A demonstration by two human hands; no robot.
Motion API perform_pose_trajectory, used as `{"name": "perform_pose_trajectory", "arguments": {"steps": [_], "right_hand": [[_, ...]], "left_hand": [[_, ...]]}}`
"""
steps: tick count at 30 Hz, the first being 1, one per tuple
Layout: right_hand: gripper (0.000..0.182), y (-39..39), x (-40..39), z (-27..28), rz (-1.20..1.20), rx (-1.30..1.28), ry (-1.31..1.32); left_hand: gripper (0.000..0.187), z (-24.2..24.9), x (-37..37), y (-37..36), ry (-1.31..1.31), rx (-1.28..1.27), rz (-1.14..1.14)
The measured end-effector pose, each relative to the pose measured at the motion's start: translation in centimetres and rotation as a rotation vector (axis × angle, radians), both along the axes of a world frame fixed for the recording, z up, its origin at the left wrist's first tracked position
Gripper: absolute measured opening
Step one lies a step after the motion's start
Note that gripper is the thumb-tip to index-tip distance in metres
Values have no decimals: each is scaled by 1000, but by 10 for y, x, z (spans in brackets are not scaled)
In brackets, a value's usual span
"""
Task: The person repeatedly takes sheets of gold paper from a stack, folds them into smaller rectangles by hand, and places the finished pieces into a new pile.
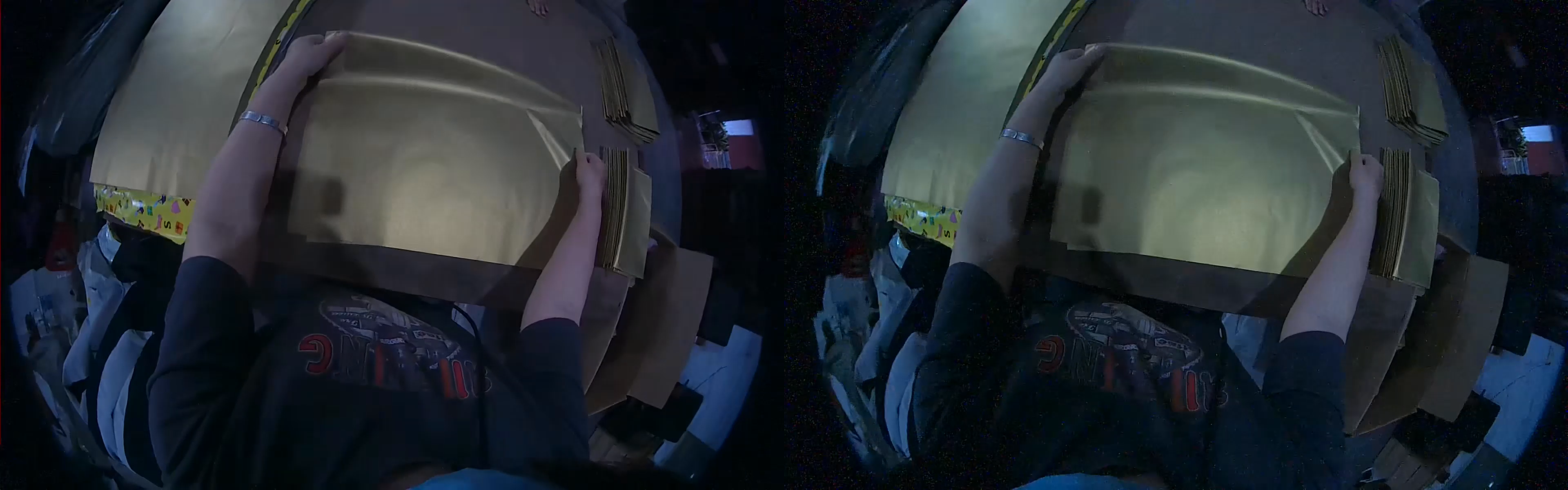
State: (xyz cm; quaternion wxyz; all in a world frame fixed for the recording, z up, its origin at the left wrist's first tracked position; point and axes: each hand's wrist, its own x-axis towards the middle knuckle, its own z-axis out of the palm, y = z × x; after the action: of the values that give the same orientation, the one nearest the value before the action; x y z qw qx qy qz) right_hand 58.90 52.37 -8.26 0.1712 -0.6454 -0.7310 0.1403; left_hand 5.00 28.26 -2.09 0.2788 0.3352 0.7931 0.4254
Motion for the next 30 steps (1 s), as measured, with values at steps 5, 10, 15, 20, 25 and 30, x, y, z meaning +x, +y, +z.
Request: {"name": "perform_pose_trajectory", "arguments": {"steps": [5, 10, 15, 20, 25, 30], "right_hand": [[43, 20, 0, -6, 14, 14, -150], [45, 21, -1, -3, -29, -22, -87], [43, 2, -5, 15, -85, -12, -150], [42, 32, 12, -14, -30, 62, -110], [45, 13, 24, 13, -8, -227, 224], [46, -40, 46, 29, 98, -377, 243]], "left_hand": [[44, 13, 29, -72, 41, -173, -105], [46, -21, 34, -92, 361, -78, -111], [33, -25, 44, -95, 258, -67, -94], [24, -16, 53, -94, -38, -63, -110], [26, -18, 55, -78, 94, -97, 6], [33, -24, 50, -73, 271, -129, 17]]}}
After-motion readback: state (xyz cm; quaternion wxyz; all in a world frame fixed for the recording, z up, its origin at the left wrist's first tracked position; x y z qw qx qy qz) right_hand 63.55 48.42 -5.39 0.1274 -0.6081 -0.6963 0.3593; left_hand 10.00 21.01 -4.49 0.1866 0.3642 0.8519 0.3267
